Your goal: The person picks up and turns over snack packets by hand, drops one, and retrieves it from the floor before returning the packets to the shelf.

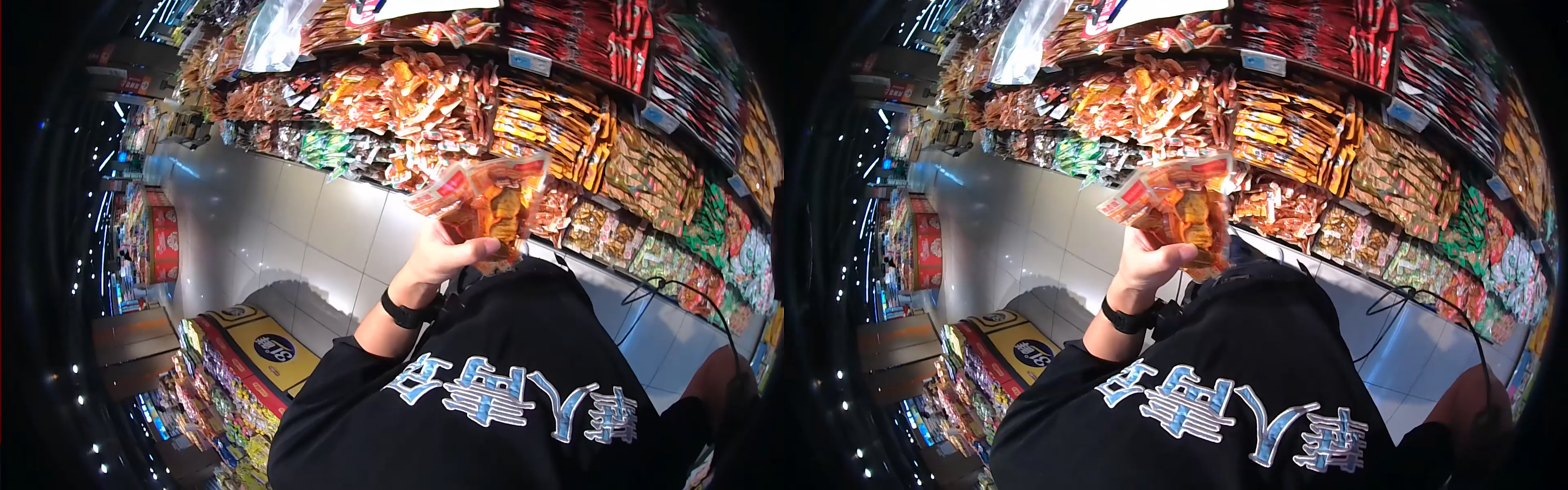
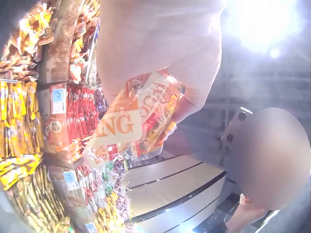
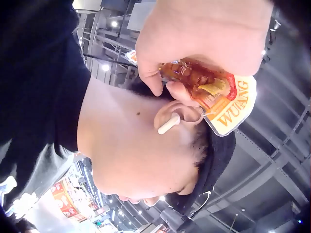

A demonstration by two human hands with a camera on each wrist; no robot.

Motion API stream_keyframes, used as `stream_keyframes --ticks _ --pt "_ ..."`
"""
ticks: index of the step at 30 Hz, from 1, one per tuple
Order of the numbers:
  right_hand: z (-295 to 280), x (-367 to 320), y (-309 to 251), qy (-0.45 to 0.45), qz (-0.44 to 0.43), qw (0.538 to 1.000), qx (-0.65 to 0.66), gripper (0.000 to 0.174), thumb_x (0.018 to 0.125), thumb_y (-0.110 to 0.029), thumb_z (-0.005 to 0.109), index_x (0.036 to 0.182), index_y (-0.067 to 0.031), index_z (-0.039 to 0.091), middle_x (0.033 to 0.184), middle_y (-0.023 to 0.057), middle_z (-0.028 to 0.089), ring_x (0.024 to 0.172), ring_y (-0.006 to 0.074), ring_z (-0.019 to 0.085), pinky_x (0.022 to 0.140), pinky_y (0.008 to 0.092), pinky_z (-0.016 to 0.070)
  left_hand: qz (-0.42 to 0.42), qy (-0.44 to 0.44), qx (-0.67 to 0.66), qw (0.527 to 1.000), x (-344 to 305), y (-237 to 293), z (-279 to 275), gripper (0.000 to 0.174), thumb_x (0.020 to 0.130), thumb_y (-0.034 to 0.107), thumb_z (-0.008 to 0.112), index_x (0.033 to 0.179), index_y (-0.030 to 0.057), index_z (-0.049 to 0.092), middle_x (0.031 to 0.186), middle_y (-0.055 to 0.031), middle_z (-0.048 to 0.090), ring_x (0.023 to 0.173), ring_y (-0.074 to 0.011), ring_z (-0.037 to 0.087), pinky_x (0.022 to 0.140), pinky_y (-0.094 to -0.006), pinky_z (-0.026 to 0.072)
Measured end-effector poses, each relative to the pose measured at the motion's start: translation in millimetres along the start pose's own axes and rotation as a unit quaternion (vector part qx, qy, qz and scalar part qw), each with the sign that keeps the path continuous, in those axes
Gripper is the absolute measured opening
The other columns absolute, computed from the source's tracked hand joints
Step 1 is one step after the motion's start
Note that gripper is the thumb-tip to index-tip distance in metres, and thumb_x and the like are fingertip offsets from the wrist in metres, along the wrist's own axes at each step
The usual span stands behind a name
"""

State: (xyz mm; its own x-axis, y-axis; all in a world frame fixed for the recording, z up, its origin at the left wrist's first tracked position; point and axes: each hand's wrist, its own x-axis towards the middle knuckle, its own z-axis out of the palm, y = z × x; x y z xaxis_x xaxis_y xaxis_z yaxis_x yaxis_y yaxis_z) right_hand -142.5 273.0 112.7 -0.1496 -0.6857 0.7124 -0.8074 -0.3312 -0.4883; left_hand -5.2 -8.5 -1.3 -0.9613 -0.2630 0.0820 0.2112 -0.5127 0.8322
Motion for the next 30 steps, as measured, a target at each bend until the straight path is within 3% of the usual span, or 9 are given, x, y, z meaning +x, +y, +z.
stream_keyframes --ticks 8,12,20,24,30 --pt "2 1 8 -0.004 0.002 1.0 0.005 0.021 0.088 -0.013 0.058 0.104 0.0005 0.057 0.086 0.0129 0.061 0.075 0.0232 0.063 0.068 0.0335 0.0526 -0.007 0.058 0.029 0.998 3 -3 4 0.072 0.071 0.006 0.076 0.132 -0.0043 0.039 0.111 -0.0188 0.061 0.096 -0.0292 0.065 0.084 -0.0426 0.0554" --pt "0 1 10 -0.005 0.004 1.0 0.01 0.022 0.088 -0.014 0.057 0.104 0.0001 0.057 0.085 0.0128 0.06 0.074 0.0229 0.062 0.067 0.0336 0.0526 -0.022 0.029 0.018 0.999 7 -7 0 0.068 0.073 0.007 0.073 0.131 -0.0045 0.039 0.106 -0.0182 0.061 0.096 -0.0287 0.065 0.082 -0.042 0.056" --pt "-1 1 13 -0.007 0.009 1.0 0.016 0.023 0.089 -0.017 0.057 0.105 -0.0007 0.055 0.084 0.0125 0.06 0.073 0.0223 0.062 0.065 0.0337 0.0525 -0.047 0.017 -0.044 0.998 15 -8 6 0.063 0.076 0.004 0.068 0.132 -0.0044 0.04 0.111 -0.0219 0.061 0.096 -0.0325 0.066 0.081 -0.0433 0.057" --pt "1 2 16 -0.01 0.015 1.0 0.017 0.024 0.089 -0.018 0.057 0.106 -0.0011 0.055 0.083 0.0124 0.059 0.072 0.022 0.062 0.064 0.0338 0.0525 -0.047 0.017 -0.029 0.998 17 -12 1 0.063 0.075 0.005 0.067 0.131 -0.0042 0.041 0.105 -0.0185 0.061 0.093 -0.0317 0.066 0.081 -0.0431 0.0564" --pt "-3 0 16 0.009 0.022 0.999 0.036 0.025 0.09 -0.02 0.056 0.106 -0.0016 0.054 0.082 0.0121 0.058 0.071 0.0215 0.061 0.063 0.0339 0.0524 -0.058 -0.013 -0.049 0.997 19 -21 -7 0.071 0.07 0.0 0.059 0.137 -0.0009 0.036 0.105 -0.0107 0.052 0.096 -0.0253 0.058 0.088 -0.0433 0.0492"
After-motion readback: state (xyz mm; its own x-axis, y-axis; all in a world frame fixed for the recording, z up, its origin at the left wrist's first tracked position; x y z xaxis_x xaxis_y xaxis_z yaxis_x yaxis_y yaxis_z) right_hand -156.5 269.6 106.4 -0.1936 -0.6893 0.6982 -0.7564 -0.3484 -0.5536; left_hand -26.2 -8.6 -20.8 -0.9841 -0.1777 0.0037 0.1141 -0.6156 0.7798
